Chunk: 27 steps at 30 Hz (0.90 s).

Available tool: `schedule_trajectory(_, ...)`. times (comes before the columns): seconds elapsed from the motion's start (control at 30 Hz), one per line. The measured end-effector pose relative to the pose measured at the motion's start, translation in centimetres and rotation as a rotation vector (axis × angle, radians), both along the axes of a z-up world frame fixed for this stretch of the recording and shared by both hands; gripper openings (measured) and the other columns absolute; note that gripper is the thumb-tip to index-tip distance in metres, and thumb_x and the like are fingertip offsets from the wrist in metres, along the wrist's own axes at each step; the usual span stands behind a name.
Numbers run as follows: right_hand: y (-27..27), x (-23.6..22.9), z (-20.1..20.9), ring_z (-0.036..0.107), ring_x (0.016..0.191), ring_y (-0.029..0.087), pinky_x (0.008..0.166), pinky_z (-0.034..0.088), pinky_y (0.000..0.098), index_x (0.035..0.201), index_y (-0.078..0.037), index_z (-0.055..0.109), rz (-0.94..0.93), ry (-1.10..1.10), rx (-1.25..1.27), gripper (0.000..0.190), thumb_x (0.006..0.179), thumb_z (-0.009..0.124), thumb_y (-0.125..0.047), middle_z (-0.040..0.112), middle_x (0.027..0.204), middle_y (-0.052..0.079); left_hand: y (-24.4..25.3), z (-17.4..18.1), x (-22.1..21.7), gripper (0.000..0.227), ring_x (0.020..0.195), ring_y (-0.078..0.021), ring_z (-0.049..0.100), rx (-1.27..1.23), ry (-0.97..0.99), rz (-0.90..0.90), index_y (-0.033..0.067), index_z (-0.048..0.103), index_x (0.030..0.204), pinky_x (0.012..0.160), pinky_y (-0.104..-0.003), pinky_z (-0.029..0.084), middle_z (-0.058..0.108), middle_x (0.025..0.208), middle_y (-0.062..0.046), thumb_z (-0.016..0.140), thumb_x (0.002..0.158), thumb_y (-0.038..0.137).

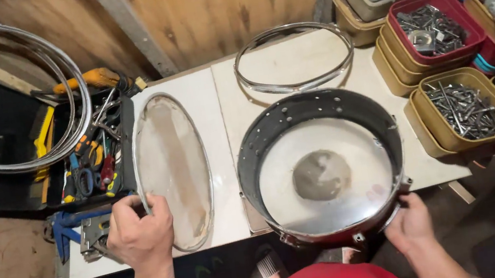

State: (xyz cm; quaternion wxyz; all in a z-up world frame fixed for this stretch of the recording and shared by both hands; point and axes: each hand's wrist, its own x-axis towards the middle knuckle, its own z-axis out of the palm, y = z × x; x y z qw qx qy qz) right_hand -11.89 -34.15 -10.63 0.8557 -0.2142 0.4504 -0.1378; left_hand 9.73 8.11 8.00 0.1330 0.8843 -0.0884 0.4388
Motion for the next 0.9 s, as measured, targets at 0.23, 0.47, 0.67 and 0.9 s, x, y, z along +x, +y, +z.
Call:
schedule_trajectory(0.23, -0.3, 2.6, -3.5, 0.055, 0.054, 0.028, 0.051, 0.050, 0.0369, 0.073, -0.012, 0.056, -0.123, 0.161, -0.092, 0.025, 0.093, 0.043, -0.018, 0.053, 0.062, 0.013, -0.4, -0.3, -0.3, 0.012, 0.068, -0.0328, 0.062, 0.001, -0.002, -0.008, 0.0074, 0.066, 0.087, 0.061, -0.045, 0.048, 0.065, 0.079, -0.007, 0.078, 0.085, 0.010)
schedule_trajectory(0.47, -1.2, 3.9, -2.4, 0.067, 0.079, 0.025, 0.076, 0.060, 0.0416, 0.094, -0.015, 0.065, -0.099, 0.326, -0.152, 0.013, 0.089, 0.053, -0.020, 0.069, 0.087, 0.007, -0.5, -0.3, -0.9, 0.012, 0.067, -0.0322, 0.061, 0.008, 0.003, 0.003, 0.0078, 0.068, 0.088, 0.059, -0.045, 0.048, 0.063, 0.076, -0.007, 0.079, 0.086, 0.012)
schedule_trajectory(0.67, -2.5, 3.3, -1.2, 0.057, 0.060, 0.017, 0.053, 0.050, 0.0358, 0.083, -0.018, 0.060, 0.019, 0.361, -0.194, 0.007, 0.089, 0.058, -0.017, 0.060, 0.072, 0.002, -0.9, -0.5, -0.5, 0.012, 0.068, -0.0327, 0.060, -0.029, 0.002, -0.072, 0.0041, 0.067, 0.090, 0.062, -0.045, 0.048, 0.062, 0.076, -0.009, 0.077, 0.087, 0.009)
schedule_trajectory(0.9, -6.1, 2.4, 2.2, 0.061, 0.091, 0.018, 0.069, 0.058, 0.0313, 0.130, -0.002, 0.068, 0.001, 0.326, -1.192, 0.033, 0.100, 0.061, -0.013, 0.066, 0.124, 0.015, -3.8, 4.1, -1.9, 0.007, 0.062, -0.0276, 0.057, 0.075, -0.079, -0.344, 0.0021, 0.065, 0.087, 0.057, -0.041, 0.046, 0.064, 0.080, -0.010, 0.070, 0.092, 0.002)
